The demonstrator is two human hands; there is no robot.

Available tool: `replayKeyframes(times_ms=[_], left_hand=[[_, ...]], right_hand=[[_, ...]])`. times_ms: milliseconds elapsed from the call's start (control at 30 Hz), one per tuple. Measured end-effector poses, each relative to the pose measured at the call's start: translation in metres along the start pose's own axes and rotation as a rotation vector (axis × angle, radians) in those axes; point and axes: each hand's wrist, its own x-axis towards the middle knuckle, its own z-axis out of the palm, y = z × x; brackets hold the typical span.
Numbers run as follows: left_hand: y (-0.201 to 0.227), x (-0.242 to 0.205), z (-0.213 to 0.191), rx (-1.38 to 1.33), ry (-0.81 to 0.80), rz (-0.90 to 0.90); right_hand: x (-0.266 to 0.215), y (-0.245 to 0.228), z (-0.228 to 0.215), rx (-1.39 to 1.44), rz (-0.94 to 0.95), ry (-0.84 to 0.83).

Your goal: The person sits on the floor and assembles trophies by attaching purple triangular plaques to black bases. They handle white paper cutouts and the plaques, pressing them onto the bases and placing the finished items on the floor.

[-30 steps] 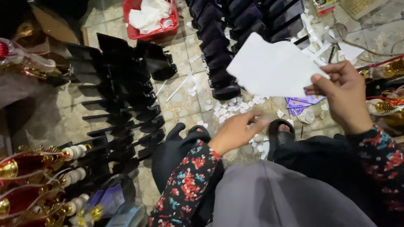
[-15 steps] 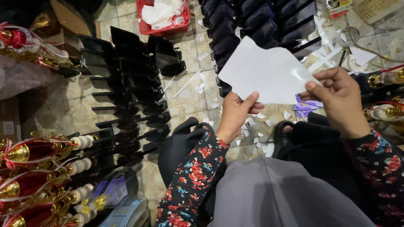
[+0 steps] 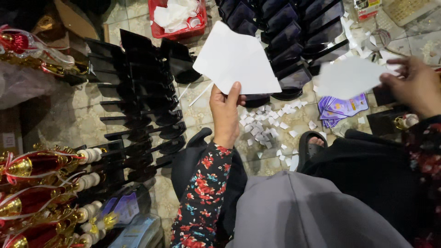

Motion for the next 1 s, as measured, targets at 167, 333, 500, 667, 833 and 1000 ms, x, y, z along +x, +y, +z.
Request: replayKeyframes(times_ms=[167, 333, 500, 667, 833, 1000], left_hand=[[-0.004, -0.001, 0.003, 0.011, -0.009, -0.025], [-0.009, -0.003, 0.005, 0.005, -0.073, -0.029], [-0.018, -0.013, 0.018, 0.061, -0.181, -0.026], [-0.033, -0.016, 0.027, 0.038, -0.244, -0.021], [-0.03, -0.026, 0.039, -0.019, -0.316, -0.045], [-0.014, -0.031, 0.048, 0.131, -0.295, -0.004]], right_hand=[[0.044, 0.135, -0.007, -0.234, 0.041, 0.023], [0.033, 0.05, 0.007, -0.686, -0.096, 0.063], [-0.07, -0.17, 0.027, 0.268, 0.191, -0.245], [-0.082, -0.166, 0.075, 0.665, -0.026, -0.273], [-0.081, -0.162, 0.088, 0.931, -0.008, -0.188], [-0.09, -0.196, 0.067, 0.537, -0.176, -0.141]])
